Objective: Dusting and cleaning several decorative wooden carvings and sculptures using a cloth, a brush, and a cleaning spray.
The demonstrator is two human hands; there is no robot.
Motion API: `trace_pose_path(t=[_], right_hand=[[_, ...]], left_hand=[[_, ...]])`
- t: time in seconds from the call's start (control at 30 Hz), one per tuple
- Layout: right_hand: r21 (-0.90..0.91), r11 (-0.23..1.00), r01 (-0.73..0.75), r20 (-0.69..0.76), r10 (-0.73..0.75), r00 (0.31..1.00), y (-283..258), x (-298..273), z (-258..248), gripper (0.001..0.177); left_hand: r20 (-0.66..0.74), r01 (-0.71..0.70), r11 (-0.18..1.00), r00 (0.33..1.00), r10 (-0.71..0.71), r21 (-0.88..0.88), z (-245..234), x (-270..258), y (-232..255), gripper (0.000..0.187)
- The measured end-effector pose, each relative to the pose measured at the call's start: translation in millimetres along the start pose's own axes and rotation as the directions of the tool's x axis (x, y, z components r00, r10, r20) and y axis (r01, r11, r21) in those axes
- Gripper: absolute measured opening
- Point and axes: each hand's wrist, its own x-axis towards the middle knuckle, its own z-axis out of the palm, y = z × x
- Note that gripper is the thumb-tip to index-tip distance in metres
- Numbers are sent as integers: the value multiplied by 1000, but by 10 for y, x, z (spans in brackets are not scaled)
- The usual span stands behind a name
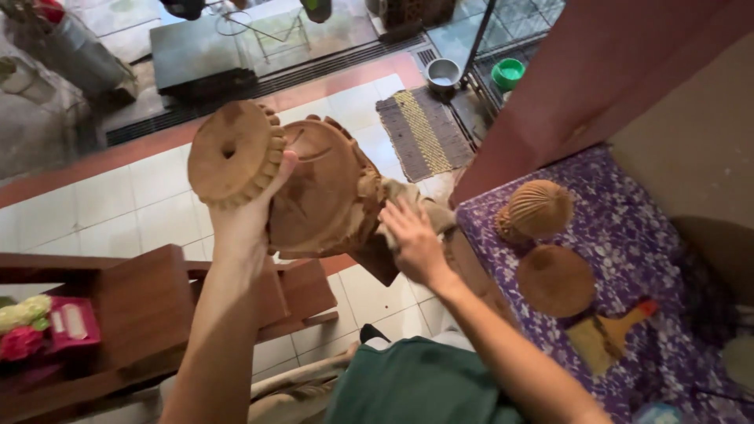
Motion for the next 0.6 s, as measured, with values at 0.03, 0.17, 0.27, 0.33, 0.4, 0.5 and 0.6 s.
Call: trace_pose_path(t=[0.03,0.17,0.27,0.33,0.4,0.5,0.6], right_hand=[[-16,999,28,-35,-28,999,-10,-189,18,44],[96,987,133,14,-135,991,54,-628,-43,45],[404,909,-102,187,27,982,394,-697,-44,29],[510,831,-223,185,147,972,487,-599,-289,28],[610,726,-317,190,254,948,409,-398,-735,28],[664,746,-49,-58,117,991,29,-138,-1582,65],[580,793,-189,141,131,981,-336,-101,-1938,113]], left_hand=[[1,95,995,995,-95,-37,51,-5,-24,63],[-3,57,998,998,-57,-35,306,-43,-6,71],[113,-76,997,991,74,17,528,-62,20,69],[138,-134,982,984,115,136,608,-77,-35,66],[167,-203,946,972,164,254,662,-65,-60,64],[196,-287,923,950,241,257,800,-84,-58,56],[222,-361,904,924,312,229,1024,-132,43,61]])
